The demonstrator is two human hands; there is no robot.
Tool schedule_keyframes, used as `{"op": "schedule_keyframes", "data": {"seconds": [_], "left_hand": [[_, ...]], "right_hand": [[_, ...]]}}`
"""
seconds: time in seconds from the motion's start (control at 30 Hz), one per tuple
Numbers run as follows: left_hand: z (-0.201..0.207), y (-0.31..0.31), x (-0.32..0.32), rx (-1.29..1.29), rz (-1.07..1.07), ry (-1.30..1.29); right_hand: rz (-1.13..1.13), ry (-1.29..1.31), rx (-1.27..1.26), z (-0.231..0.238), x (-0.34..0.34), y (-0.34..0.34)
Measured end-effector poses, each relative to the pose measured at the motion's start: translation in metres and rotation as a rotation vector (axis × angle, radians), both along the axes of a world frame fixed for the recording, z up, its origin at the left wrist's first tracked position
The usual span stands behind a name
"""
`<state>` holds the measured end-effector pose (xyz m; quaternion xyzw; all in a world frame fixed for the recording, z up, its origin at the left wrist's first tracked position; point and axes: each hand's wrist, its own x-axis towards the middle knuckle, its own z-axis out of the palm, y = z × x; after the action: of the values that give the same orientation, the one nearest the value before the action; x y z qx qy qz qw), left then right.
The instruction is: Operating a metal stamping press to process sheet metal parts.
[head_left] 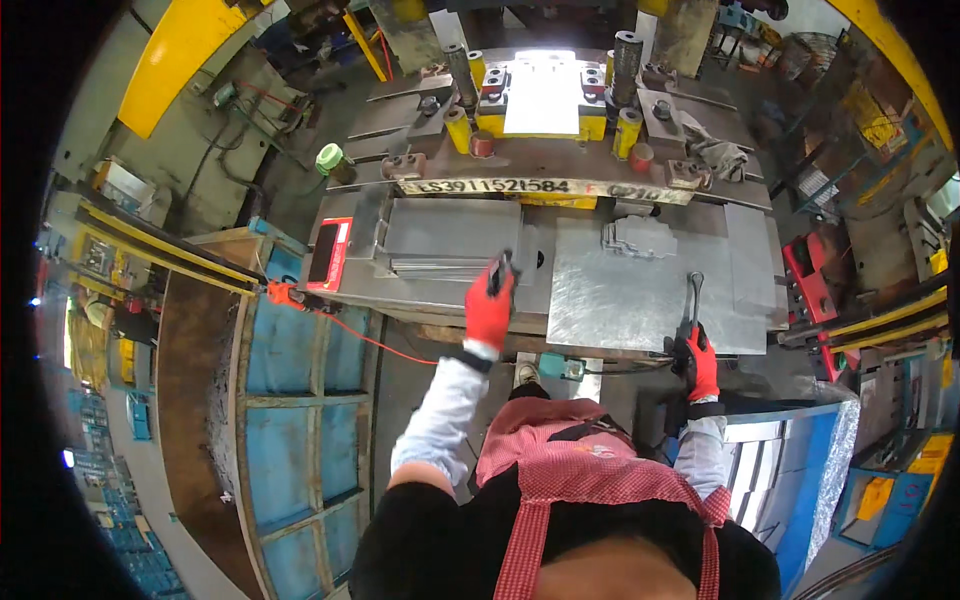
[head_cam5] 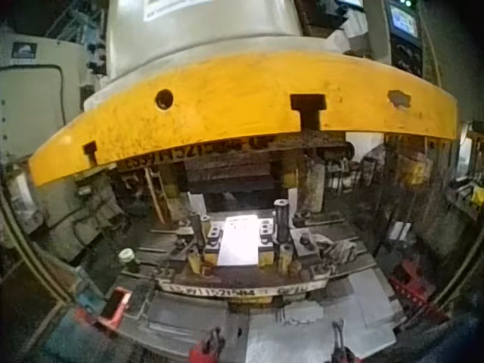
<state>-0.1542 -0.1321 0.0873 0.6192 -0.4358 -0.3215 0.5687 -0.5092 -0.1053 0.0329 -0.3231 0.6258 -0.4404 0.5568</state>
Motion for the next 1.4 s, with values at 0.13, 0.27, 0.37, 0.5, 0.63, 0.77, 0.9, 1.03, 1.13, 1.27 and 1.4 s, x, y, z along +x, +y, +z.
{"op": "schedule_keyframes", "data": {"seconds": [0.13,0.27,0.37,0.5,0.63,0.77,0.9,1.03,1.13,1.27,1.4], "left_hand": [[-0.082,0.041,0.024,0.244,0.018,-1.161],[-0.096,0.039,0.024,0.494,-0.111,-1.222],[-0.096,0.034,0.029,0.535,-0.156,-1.155],[-0.100,0.033,0.033,0.545,-0.157,-1.159],[-0.094,0.031,0.032,0.540,-0.170,-1.103],[-0.093,0.032,0.034,0.609,-0.201,-1.087],[-0.102,0.035,0.038,0.517,-0.128,-1.123],[-0.094,0.032,0.034,0.594,-0.201,-1.102],[-0.097,0.033,0.036,0.587,-0.214,-1.089],[-0.099,0.033,0.039,0.543,-0.208,-1.107],[-0.102,0.031,0.041,0.516,-0.209,-1.127]], "right_hand": [[-0.020,-0.068,-0.047,-0.014,0.002,0.000],[-0.027,0.008,-0.092,-0.029,-0.008,-0.002],[-0.039,-0.078,-0.096,-0.018,-0.004,0.000],[-0.036,-0.104,-0.041,-0.017,-0.006,0.000],[-0.050,-0.132,-0.064,-0.026,-0.007,0.001],[-0.023,-0.038,-0.021,-0.024,-0.009,0.000],[-0.035,-0.086,0.011,-0.019,-0.007,0.002],[-0.049,-0.166,-0.005,-0.022,-0.008,0.002],[-0.069,-0.084,-0.062,-0.017,-0.005,0.002],[-0.033,-0.039,-0.038,-0.023,-0.006,0.001],[-0.041,-0.137,-0.061,-0.028,-0.007,0.001]]}}
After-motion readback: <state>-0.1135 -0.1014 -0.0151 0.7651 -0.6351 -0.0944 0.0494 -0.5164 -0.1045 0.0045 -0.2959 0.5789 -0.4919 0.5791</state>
